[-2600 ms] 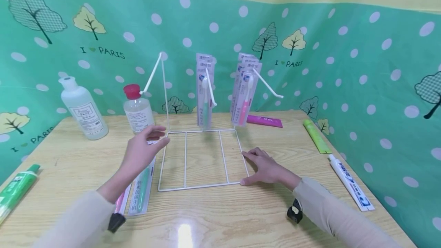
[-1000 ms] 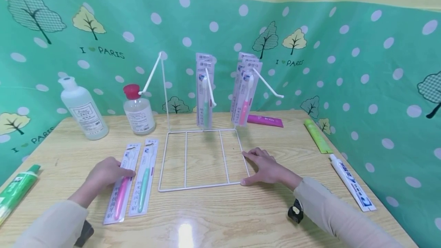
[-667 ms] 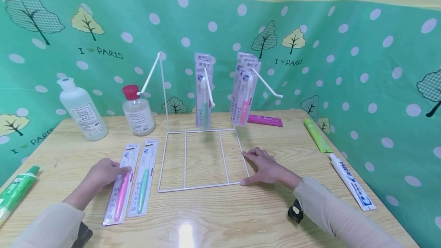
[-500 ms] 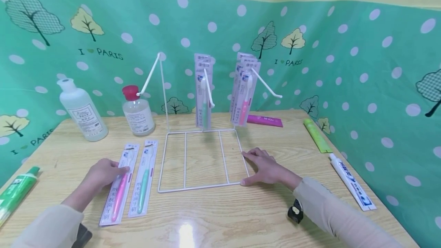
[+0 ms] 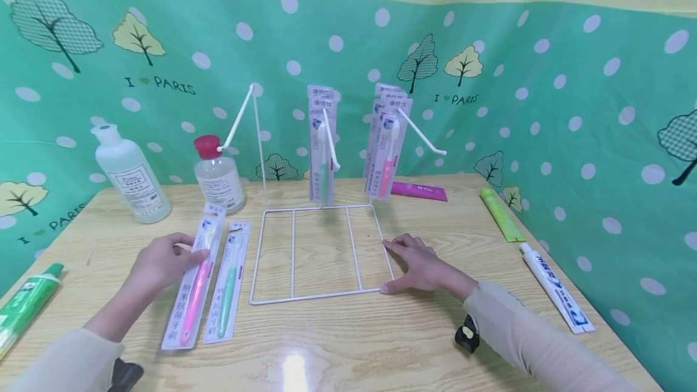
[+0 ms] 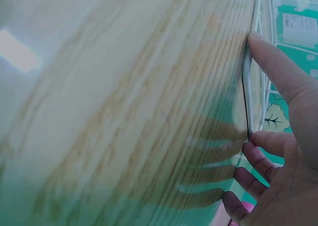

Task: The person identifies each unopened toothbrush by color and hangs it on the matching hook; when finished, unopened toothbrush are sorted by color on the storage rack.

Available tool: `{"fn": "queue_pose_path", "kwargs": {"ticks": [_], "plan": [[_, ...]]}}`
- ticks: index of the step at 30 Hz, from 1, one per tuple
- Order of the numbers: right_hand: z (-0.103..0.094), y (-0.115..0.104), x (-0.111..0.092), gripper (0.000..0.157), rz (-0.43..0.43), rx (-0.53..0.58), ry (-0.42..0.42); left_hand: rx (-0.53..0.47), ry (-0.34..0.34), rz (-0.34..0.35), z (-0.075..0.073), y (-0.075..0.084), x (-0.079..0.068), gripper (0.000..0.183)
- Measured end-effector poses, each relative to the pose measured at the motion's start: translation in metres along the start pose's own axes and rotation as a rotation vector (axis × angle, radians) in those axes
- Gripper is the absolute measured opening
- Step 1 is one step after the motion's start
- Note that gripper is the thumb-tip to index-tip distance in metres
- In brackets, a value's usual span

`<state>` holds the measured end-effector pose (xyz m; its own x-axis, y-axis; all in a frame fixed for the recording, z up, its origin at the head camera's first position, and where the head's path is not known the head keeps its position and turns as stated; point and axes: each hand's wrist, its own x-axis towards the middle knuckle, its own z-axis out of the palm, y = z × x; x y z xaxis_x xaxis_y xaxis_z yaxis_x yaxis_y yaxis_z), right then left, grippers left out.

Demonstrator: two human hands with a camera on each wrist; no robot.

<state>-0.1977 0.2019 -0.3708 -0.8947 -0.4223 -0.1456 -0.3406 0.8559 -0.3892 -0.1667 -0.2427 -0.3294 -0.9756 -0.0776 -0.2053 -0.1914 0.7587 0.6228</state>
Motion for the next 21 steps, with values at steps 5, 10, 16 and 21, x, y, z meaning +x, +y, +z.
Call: {"fn": "queue_pose_path", "kwargs": {"ticks": [5, 10, 16, 21], "plan": [[0.000, -0.001, 0.000, 0.098, 0.003, 0.001, -0.001, -0.017, 0.018, 0.087, 0.001, 0.028, -0.010, 0.060], [0.000, 0.000, -0.001, 0.098, -0.001, -0.002, -0.002, -0.041, 0.003, 0.177, 0.015, 0.061, -0.021, 0.055], [0.000, 0.000, 0.000, 0.098, -0.006, -0.003, 0.004, -0.099, -0.031, 0.268, 0.040, 0.101, -0.030, 0.044], [0.000, 0.001, 0.000, 0.098, -0.011, -0.004, 0.004, -0.201, -0.075, 0.339, 0.061, 0.135, -0.038, 0.031]]}}
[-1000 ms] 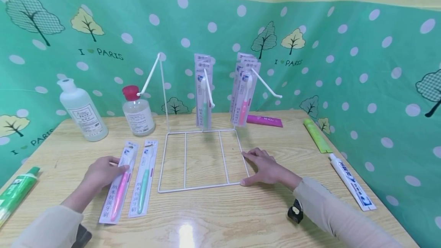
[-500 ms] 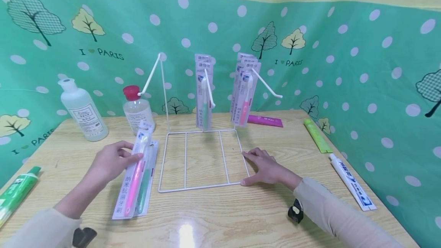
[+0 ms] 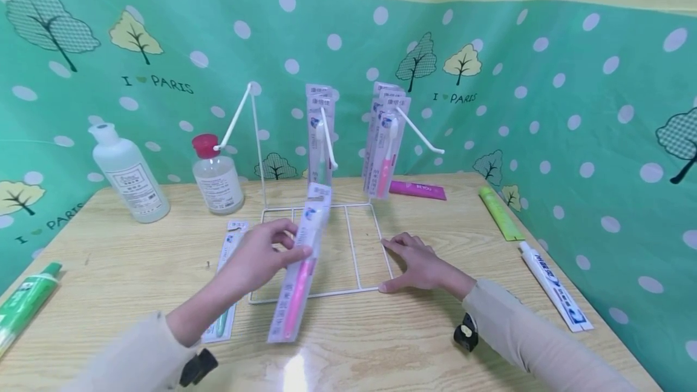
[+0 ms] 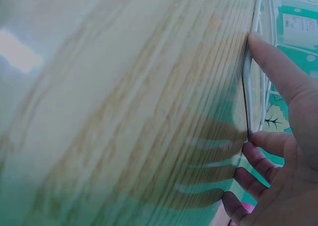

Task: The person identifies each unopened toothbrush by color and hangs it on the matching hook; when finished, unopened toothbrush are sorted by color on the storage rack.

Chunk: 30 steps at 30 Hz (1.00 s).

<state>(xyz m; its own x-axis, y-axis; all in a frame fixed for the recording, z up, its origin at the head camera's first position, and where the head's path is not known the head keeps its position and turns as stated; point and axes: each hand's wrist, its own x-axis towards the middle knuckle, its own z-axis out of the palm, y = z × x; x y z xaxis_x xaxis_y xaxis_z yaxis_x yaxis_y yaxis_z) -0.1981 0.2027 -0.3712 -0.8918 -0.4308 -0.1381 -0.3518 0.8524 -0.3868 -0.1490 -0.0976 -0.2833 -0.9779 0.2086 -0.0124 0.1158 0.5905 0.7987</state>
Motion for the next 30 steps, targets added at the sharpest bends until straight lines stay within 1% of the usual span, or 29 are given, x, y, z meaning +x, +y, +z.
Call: {"fn": "queue_pose_path", "kwargs": {"ticks": [3, 7, 8, 12, 16, 20, 21, 23, 28, 30], "plan": [[0.000, 0.001, 0.000, 0.098, -0.002, 0.000, -0.002, -0.052, -0.020, 0.058, 0.015, 0.018, 0.002, 0.026], [0.000, 0.001, 0.000, 0.098, -0.004, 0.006, 0.004, -0.113, -0.050, 0.161, 0.031, 0.039, 0.003, 0.020], [0.000, 0.002, 0.000, 0.097, -0.004, 0.007, 0.007, -0.133, -0.061, 0.185, 0.034, 0.044, 0.004, 0.019], [0.001, 0.003, 0.001, 0.096, -0.003, 0.032, 0.020, -0.177, -0.071, 0.308, 0.044, 0.063, 0.007, 0.015], [0.003, 0.006, 0.001, 0.088, -0.050, 0.075, 0.065, -0.209, -0.066, 0.399, 0.051, 0.080, 0.012, 0.017], [0.003, 0.008, 0.001, 0.079, -0.103, 0.096, 0.113, -0.224, -0.053, 0.434, 0.055, 0.093, 0.019, 0.022], [0.003, 0.008, 0.001, 0.078, -0.108, 0.106, 0.115, -0.225, -0.049, 0.434, 0.055, 0.096, 0.020, 0.022], [0.003, 0.008, 0.002, 0.078, -0.104, 0.090, 0.108, -0.231, -0.043, 0.435, 0.056, 0.102, 0.024, 0.021], [0.000, 0.005, 0.000, 0.092, -0.112, 0.014, 0.072, -0.252, -0.052, 0.400, 0.061, 0.111, 0.030, 0.022], [-0.001, 0.004, -0.002, 0.098, -0.122, 0.008, 0.059, -0.266, -0.052, 0.387, 0.063, 0.113, 0.032, 0.023]]}}
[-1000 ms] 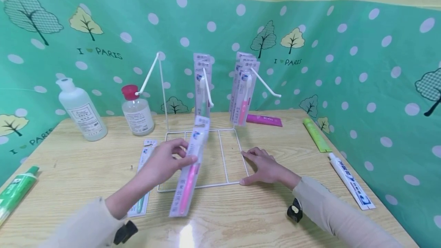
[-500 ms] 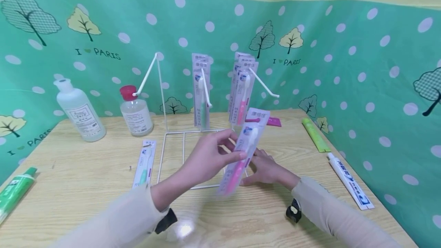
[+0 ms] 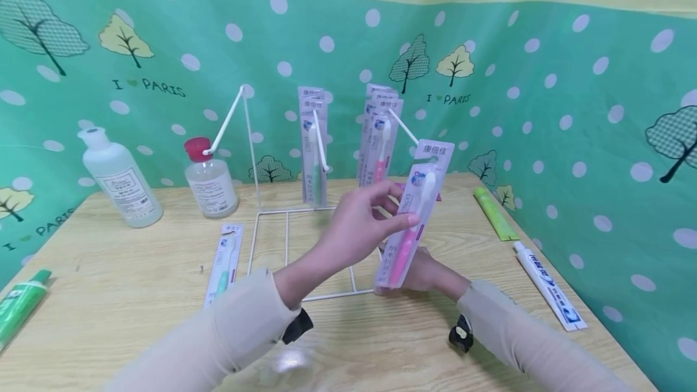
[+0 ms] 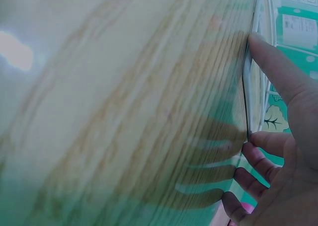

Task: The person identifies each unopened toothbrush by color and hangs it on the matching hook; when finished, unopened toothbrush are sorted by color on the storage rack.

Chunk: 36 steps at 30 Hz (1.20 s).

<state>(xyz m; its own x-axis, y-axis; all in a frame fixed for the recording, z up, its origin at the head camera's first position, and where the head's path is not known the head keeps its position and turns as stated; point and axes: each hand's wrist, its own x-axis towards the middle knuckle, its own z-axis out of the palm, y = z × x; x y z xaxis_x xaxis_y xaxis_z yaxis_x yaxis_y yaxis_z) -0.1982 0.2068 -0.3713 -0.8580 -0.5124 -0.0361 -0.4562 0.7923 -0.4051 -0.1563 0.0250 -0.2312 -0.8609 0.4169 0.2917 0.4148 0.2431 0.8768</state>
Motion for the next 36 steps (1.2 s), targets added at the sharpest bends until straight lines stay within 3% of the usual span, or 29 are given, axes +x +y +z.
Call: {"fn": "queue_pose_path", "kwargs": {"ticks": [8, 17, 25, 30, 36], "plan": [[0.000, -0.004, -0.003, 0.099, 0.070, 0.093, -0.032, -0.023, 0.067, -0.001, 0.007, -0.010, 0.009, 0.026], [0.001, -0.004, -0.002, 0.102, 0.136, 0.069, -0.031, -0.060, 0.225, -0.064, 0.011, -0.031, 0.029, 0.018], [-0.001, -0.003, 0.000, 0.098, 0.117, -0.017, -0.053, -0.121, 0.330, -0.123, 0.012, -0.045, 0.053, 0.028], [0.001, -0.001, 0.000, 0.097, 0.090, -0.032, -0.044, -0.188, 0.352, -0.190, 0.009, -0.052, 0.066, 0.032], [0.002, 0.000, 0.000, 0.097, 0.083, -0.031, -0.041, -0.256, 0.371, -0.218, 0.003, -0.061, 0.075, 0.039]]}}
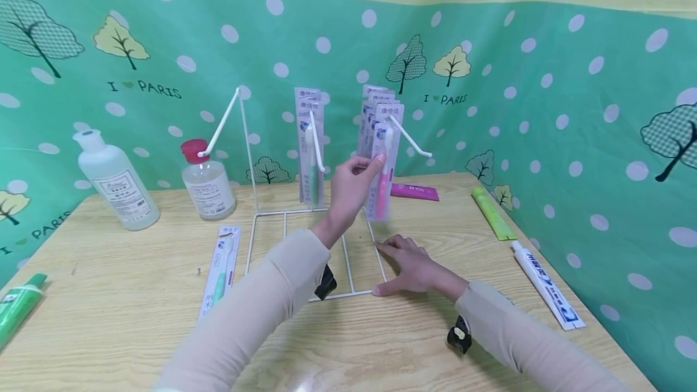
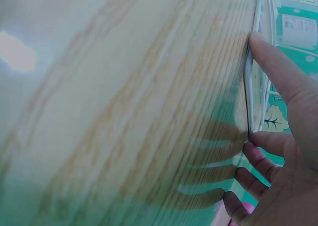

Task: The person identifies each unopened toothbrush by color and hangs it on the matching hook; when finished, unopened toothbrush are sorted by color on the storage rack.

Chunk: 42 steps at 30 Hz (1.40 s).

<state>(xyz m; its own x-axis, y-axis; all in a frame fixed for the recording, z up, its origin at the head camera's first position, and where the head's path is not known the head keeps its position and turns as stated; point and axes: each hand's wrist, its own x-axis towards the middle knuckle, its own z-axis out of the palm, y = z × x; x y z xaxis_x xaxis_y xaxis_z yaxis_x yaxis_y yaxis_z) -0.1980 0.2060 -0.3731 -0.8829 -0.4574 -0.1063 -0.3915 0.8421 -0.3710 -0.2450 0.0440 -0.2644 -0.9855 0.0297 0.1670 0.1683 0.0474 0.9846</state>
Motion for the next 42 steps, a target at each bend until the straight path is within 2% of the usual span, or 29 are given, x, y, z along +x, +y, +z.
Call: {"fn": "queue_pose_path", "kwargs": {"ticks": [5, 10, 14, 18, 22, 25, 29, 33, 39, 42], "plan": [[0.001, -0.001, 0.002, 0.097, 0.007, -0.001, -0.009, -0.004, 0.023, -0.002, -0.005, -0.006, 0.004, 0.043], [0.001, -0.002, 0.002, 0.097, 0.005, -0.003, -0.011, 0.051, 0.051, -0.017, -0.009, -0.013, 0.007, 0.045], [0.001, -0.003, 0.003, 0.097, 0.011, -0.005, -0.015, 0.114, 0.063, -0.032, -0.012, -0.021, 0.006, 0.039], [0.001, -0.004, 0.003, 0.097, 0.022, 0.004, -0.016, 0.183, 0.055, -0.017, -0.018, -0.030, 0.000, 0.033], [0.000, -0.004, 0.003, 0.097, 0.029, 0.010, -0.015, 0.253, 0.030, 0.028, -0.032, -0.040, -0.011, 0.029], [0.000, -0.003, 0.002, 0.097, 0.033, 0.010, -0.016, 0.313, 0.008, 0.058, -0.045, -0.049, -0.022, 0.026], [0.001, -0.001, 0.002, 0.098, 0.039, 0.010, -0.018, 0.375, -0.019, 0.040, -0.067, -0.056, -0.037, 0.022], [0.002, 0.000, 0.001, 0.098, 0.038, 0.007, -0.010, 0.431, -0.029, 0.019, -0.095, -0.059, -0.051, 0.023], [0.002, 0.000, 0.001, 0.099, 0.029, 0.014, -0.002, 0.546, 0.037, 0.062, -0.146, -0.064, -0.066, 0.024], [0.002, -0.001, 0.001, 0.099, 0.032, 0.012, -0.002, 0.603, 0.050, 0.014, -0.172, -0.063, -0.074, 0.032]]}}
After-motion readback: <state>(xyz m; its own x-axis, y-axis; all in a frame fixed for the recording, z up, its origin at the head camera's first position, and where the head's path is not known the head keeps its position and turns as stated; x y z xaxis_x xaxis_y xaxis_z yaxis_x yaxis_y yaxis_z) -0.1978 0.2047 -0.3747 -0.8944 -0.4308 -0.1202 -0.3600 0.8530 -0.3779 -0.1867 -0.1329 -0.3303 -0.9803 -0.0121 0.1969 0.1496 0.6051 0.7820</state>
